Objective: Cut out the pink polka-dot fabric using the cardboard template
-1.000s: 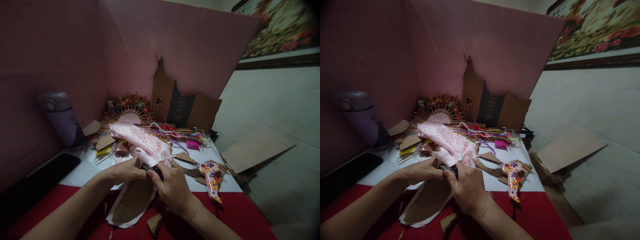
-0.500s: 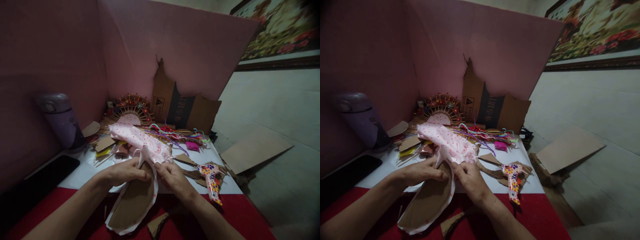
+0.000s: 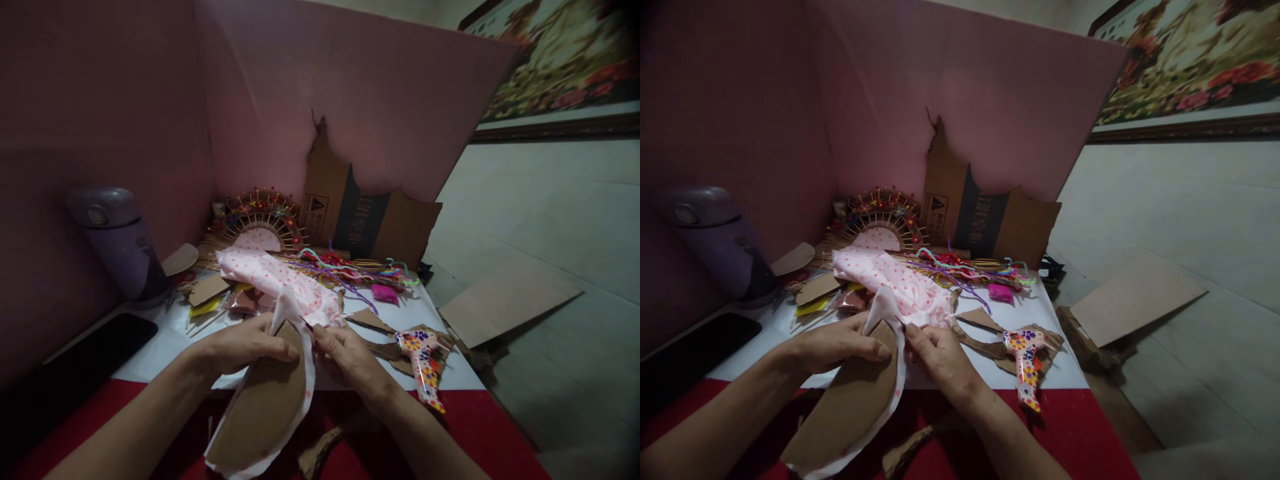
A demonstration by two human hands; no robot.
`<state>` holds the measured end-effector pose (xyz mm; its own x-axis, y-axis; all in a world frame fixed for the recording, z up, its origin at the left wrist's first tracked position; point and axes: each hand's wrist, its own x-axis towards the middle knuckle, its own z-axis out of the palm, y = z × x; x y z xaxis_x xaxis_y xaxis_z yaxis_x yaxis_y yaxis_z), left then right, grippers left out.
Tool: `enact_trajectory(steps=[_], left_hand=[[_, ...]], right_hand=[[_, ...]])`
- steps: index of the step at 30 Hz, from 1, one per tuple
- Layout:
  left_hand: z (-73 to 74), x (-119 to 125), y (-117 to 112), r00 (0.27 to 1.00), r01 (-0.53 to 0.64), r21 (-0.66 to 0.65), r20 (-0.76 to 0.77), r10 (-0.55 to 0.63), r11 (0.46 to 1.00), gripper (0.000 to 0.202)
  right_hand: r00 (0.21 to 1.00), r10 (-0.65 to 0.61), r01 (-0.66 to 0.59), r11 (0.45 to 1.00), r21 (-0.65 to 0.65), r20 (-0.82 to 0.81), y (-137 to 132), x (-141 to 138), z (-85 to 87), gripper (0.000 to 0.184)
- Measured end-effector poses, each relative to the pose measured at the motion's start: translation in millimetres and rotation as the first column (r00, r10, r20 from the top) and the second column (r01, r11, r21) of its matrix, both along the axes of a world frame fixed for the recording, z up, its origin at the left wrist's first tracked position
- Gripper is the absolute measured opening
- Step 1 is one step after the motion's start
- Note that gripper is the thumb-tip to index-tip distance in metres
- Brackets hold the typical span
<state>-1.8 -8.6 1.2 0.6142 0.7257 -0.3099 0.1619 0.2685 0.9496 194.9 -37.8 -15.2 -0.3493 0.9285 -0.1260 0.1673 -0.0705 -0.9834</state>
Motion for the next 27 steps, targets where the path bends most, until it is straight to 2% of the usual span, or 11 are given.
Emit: enact_trajectory(steps=[4, 14, 27], left_hand=[[2.3, 1.1, -0.7, 1.0, 0.017, 0.002, -0.014, -0.017, 1.0, 0.023], [2.9, 0.7, -0.9, 0.989, 0.113, 0.066, -0.1, -0.106, 0.991, 0.024], [6.2, -0.2, -1.9, 0.99, 0.098, 0.062, -0.108, -0.091, 0.993, 0.023]], right_hand=[[1.0, 0.02, -0.021, 0.998, -0.057, -0.017, -0.8, -0.7, 1.2, 0.053], [0.999, 0.037, -0.036, 0.998, -0.043, 0.008, -0.5, -3.2, -1.4, 0.054], [0.996, 0.042, -0.048, 0.996, -0.076, -0.078, -4.2, -5.5, -0.3, 0.052]])
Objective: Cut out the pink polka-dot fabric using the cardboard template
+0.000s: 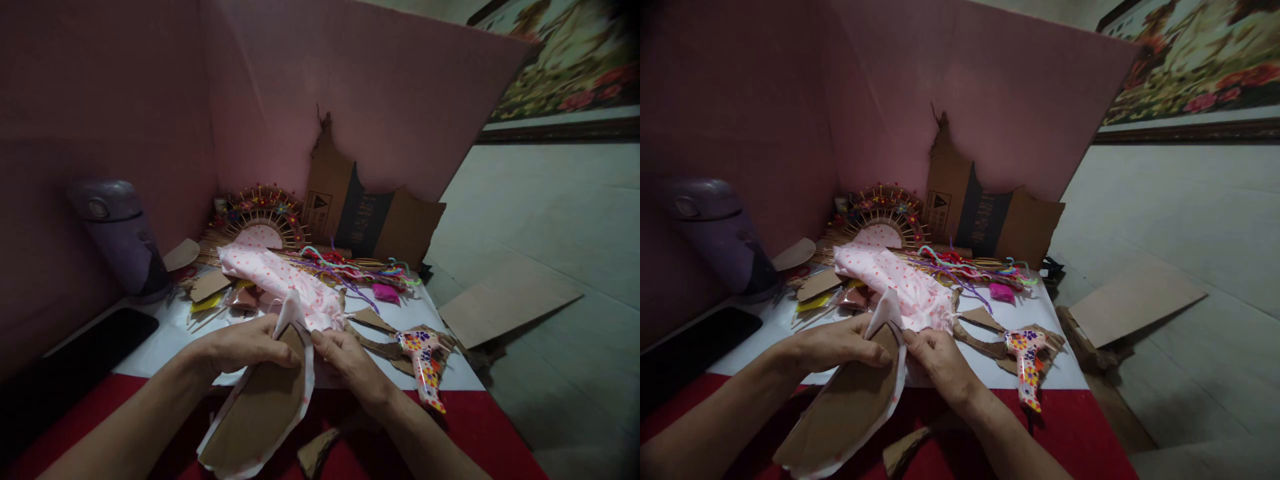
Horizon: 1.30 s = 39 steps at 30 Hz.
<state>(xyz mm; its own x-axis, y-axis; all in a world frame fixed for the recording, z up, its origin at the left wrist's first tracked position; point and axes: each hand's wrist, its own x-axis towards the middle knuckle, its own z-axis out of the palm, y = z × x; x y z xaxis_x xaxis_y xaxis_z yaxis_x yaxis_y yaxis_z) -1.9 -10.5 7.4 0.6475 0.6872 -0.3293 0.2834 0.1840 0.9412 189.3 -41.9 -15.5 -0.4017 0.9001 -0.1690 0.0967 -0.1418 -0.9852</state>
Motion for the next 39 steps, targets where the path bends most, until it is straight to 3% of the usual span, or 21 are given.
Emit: enact_trajectory(steps=[8, 24, 29, 39], left_hand=[[-1.3, -1.1, 1.1, 1.0, 0.026, 0.043, 0.005, -0.026, 0.999, 0.025], [1.6, -3.0, -0.7, 0.997, -0.047, 0.017, -0.052, 0.048, 0.999, 0.019], [2.7, -0.6, -0.6, 1.0, 0.005, -0.012, 0.002, -0.005, 1.0, 0.021], [-0.9, -0.3, 1.0, 0.997, 0.075, -0.008, -0.013, -0.075, 0.997, 0.018]], right_hand=[[0.999, -0.045, 0.045, 0.999, -0.003, -0.025, -0.2, -0.1, 0.9, 0.05], [0.996, -0.088, 0.088, 0.996, 0.028, 0.008, 3.6, 1.4, -3.3, 0.051], [0.998, -0.051, 0.051, 0.998, 0.022, -0.024, 2.2, 1.4, 1.6, 0.051], [0.998, -0.021, 0.015, 0.996, 0.091, 0.058, 3.0, 2.9, -4.6, 0.051]])
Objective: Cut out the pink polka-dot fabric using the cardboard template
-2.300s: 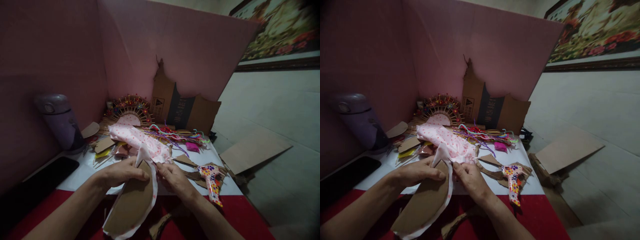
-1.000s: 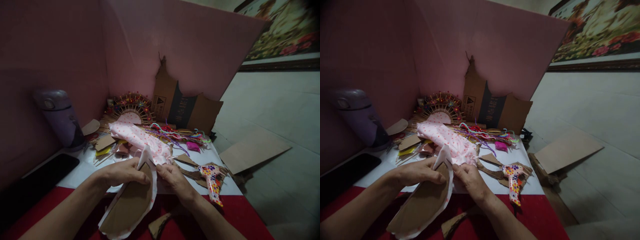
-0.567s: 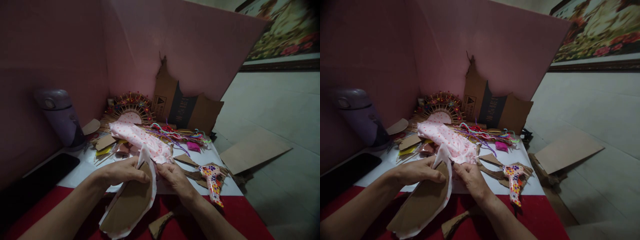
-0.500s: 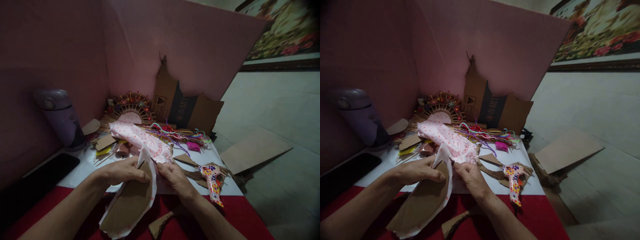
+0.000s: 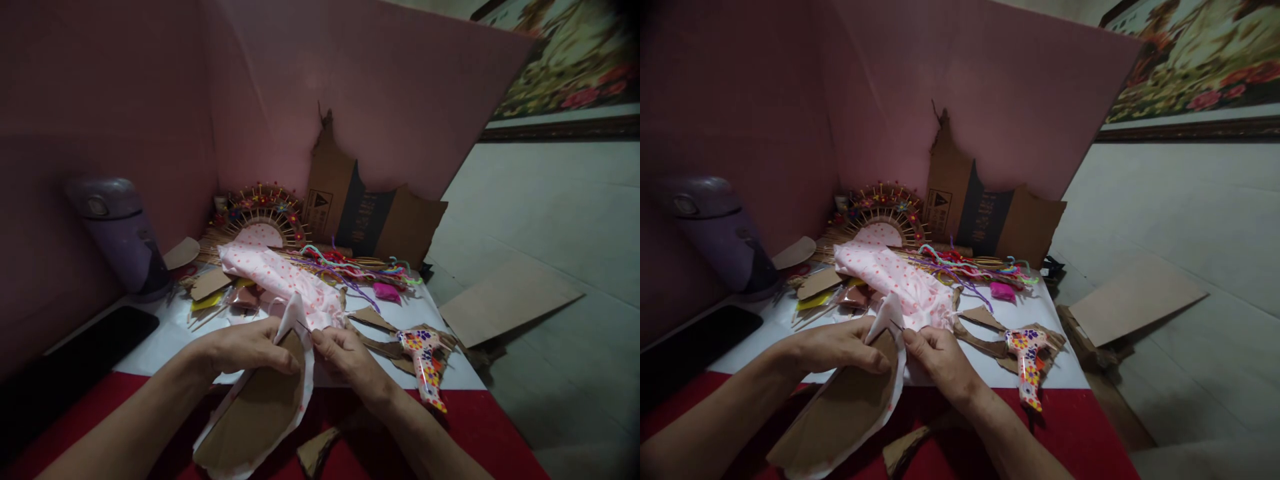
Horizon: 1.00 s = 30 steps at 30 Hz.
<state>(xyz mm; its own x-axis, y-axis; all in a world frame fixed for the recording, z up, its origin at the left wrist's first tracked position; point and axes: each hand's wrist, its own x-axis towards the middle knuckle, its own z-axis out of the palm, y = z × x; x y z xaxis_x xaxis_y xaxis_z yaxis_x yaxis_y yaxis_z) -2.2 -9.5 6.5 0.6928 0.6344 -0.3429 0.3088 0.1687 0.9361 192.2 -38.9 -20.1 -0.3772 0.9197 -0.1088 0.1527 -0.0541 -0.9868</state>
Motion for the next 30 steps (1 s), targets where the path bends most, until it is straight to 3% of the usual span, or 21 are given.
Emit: enact_trajectory(steps=[5, 14, 30], left_hand=[[-3.2, -1.6, 0.6, 0.999, 0.054, 0.015, 0.007, -0.054, 0.998, 0.022], [-2.3, -2.6, 1.8, 0.999, 0.033, 0.011, 0.01, -0.033, 0.999, 0.021], [0.1, 0.5, -1.5, 0.996, 0.087, 0.009, -0.018, -0.086, 0.996, 0.027]], right_hand=[[0.999, 0.012, -0.013, 0.999, 0.031, 0.032, 1.3, 1.7, -1.4, 0.051], [0.999, 0.02, -0.023, 0.998, 0.066, 0.042, 2.7, 3.1, 0.7, 0.05], [0.995, 0.071, -0.073, 0.997, 0.024, 0.076, 2.0, 4.6, 2.1, 0.051]])
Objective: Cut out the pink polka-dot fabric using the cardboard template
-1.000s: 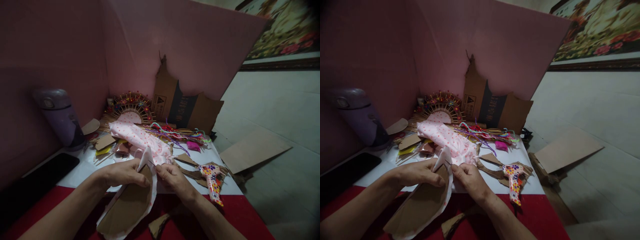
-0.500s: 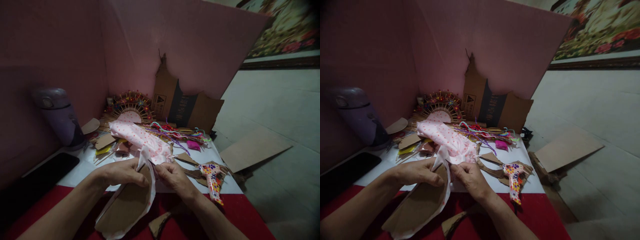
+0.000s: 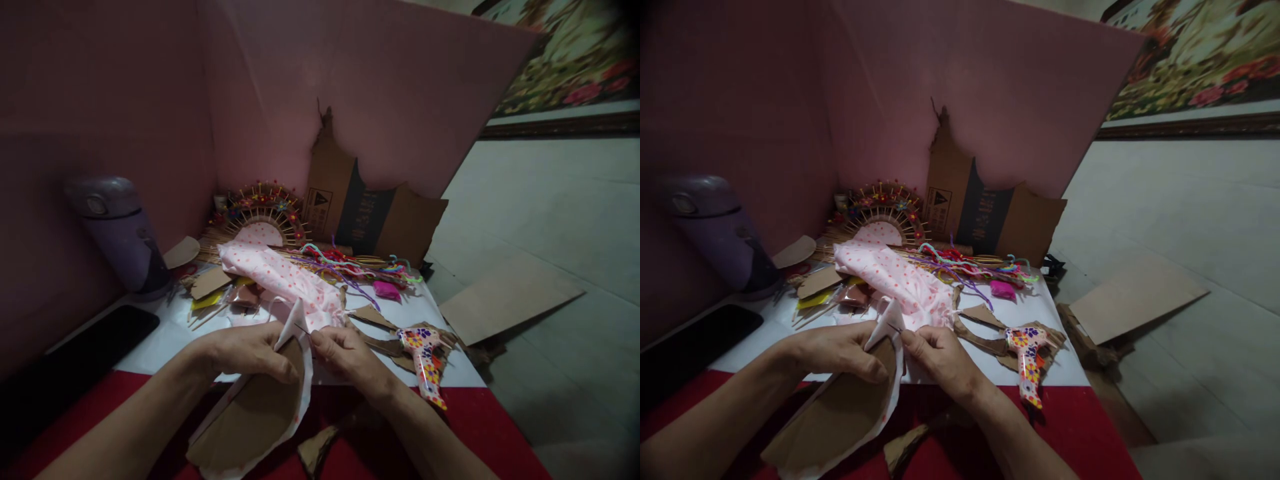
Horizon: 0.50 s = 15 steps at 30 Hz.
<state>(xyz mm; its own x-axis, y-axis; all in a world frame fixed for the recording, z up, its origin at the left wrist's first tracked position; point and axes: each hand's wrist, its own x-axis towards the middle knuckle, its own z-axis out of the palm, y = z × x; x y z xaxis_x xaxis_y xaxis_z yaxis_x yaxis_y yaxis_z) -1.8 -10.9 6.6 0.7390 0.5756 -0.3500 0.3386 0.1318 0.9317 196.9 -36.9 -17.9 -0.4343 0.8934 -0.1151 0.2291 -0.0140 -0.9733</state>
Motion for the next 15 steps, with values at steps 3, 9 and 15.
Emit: enact_trajectory(steps=[3, 9, 15], left_hand=[[0.8, -0.4, 0.3, 0.999, 0.032, 0.015, -0.022, -0.031, 0.999, 0.026], [-0.1, -3.1, 2.7, 0.999, 0.045, 0.037, -0.022, -0.044, 0.998, 0.028], [0.4, -4.3, 3.2, 0.997, 0.058, 0.067, -0.058, -0.054, 0.996, 0.023]], right_hand=[[1.0, 0.011, -0.011, 1.0, -0.013, 0.002, -0.6, -0.5, 0.1, 0.051], [1.0, 0.007, -0.007, 1.0, 0.015, -0.005, 0.4, 0.2, -0.5, 0.05], [1.0, 0.026, -0.026, 0.998, 0.048, -0.008, 3.3, 1.7, -1.4, 0.049]])
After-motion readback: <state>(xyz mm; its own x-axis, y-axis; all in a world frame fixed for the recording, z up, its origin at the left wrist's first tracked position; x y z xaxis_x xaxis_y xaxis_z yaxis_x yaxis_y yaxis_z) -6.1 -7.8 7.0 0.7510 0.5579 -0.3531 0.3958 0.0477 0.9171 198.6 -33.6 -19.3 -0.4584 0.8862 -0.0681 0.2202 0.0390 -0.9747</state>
